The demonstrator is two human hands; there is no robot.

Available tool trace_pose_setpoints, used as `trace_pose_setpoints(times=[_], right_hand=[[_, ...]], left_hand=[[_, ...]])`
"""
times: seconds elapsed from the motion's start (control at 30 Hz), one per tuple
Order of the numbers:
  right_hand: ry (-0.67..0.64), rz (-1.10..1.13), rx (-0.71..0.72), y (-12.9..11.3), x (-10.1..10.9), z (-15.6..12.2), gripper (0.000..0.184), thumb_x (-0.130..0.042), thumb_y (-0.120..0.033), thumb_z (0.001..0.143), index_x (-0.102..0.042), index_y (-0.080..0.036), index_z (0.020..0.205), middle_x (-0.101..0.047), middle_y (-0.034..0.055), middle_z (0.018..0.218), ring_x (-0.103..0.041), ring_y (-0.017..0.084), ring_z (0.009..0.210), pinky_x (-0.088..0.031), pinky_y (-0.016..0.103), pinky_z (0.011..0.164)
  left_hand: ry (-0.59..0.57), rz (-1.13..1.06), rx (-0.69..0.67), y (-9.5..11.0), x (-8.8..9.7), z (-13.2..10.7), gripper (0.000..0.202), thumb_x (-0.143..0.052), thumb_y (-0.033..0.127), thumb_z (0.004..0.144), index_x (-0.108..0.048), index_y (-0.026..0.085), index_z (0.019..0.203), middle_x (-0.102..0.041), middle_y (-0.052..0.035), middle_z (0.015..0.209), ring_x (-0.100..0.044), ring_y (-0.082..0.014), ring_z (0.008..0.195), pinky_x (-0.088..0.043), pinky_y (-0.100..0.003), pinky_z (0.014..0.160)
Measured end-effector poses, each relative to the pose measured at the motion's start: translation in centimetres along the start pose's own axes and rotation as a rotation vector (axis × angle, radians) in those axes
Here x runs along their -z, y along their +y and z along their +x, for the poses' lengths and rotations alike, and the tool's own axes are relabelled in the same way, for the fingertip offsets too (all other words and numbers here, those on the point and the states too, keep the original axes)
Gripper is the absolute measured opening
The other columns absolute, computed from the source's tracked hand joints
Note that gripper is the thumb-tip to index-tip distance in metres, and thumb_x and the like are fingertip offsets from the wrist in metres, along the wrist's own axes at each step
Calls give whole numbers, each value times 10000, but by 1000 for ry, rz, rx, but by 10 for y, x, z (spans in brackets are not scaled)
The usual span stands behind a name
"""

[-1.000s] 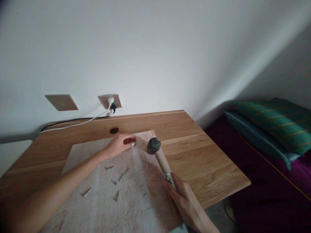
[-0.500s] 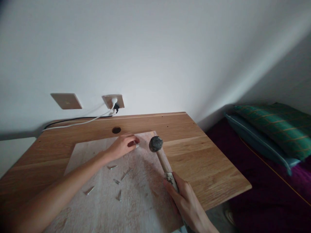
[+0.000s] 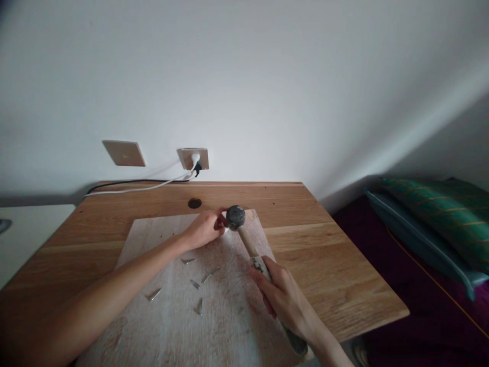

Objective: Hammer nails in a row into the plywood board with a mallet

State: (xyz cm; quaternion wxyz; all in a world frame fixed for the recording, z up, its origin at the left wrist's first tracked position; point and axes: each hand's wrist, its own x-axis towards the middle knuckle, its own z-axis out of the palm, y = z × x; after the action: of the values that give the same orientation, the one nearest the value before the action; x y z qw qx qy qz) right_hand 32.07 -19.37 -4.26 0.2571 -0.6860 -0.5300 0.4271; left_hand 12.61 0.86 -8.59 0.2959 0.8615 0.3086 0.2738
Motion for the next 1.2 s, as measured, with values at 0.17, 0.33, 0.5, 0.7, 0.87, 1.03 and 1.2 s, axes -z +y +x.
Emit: trace_pose_setpoints(times=[0.17,0.33,0.5,0.7,0.87,1.03,1.2], right_hand=[[6,10,12,0,-3,-1,496,-473,-684,1011,-471,-250,771,-447,-95,476,-399,93,419,-336,223,452],[32,37,17,5,-7,0,478,-482,-667,1018,-484,-244,795,-478,-87,518,-406,92,434,-326,219,441],[18,41,13,7,-7,0,492,-478,-690,1007,-484,-243,803,-453,-95,527,-387,87,428,-314,220,434],[36,48,5,9,-7,-4,505,-491,-696,1002,-482,-244,776,-456,-84,531,-393,92,449,-306,213,429],[31,78,-60,15,-9,-23,580,-474,-797,950,-514,-238,798,-425,-93,508,-362,89,420,-296,217,416],[-9,82,-118,27,-9,-36,622,-472,-840,926,-532,-228,829,-430,-89,539,-353,84,442,-301,216,417],[50,102,-157,39,-9,-35,620,-522,-846,890,-566,-230,827,-477,-61,594,-439,114,493,-359,227,432]], left_hand=[[-20,-11,10,3,2,0,552,-628,-7,765,-656,159,1290,-806,-42,891,-732,-188,740,-552,-285,730],[-1,-7,-10,2,2,-2,556,-630,-5,773,-651,175,1298,-803,-38,902,-737,-188,767,-554,-285,739],[-10,-7,-10,1,1,-2,564,-626,4,787,-643,166,1327,-803,-49,911,-731,-193,771,-549,-296,747],[-36,-16,-21,-1,1,-1,597,-613,-1,791,-595,157,1366,-799,-44,945,-722,-179,767,-553,-298,762],[-105,299,-118,14,28,-5,362,-626,42,820,-648,122,1172,-770,-117,1060,-723,-262,978,-540,-386,885],[-337,421,-238,58,49,-31,67,-669,200,897,-667,174,835,-738,-65,834,-705,-227,750,-524,-337,702],[-455,612,-315,87,30,-59,98,-723,184,850,-711,131,932,-765,-115,864,-740,-283,775,-546,-379,691]])
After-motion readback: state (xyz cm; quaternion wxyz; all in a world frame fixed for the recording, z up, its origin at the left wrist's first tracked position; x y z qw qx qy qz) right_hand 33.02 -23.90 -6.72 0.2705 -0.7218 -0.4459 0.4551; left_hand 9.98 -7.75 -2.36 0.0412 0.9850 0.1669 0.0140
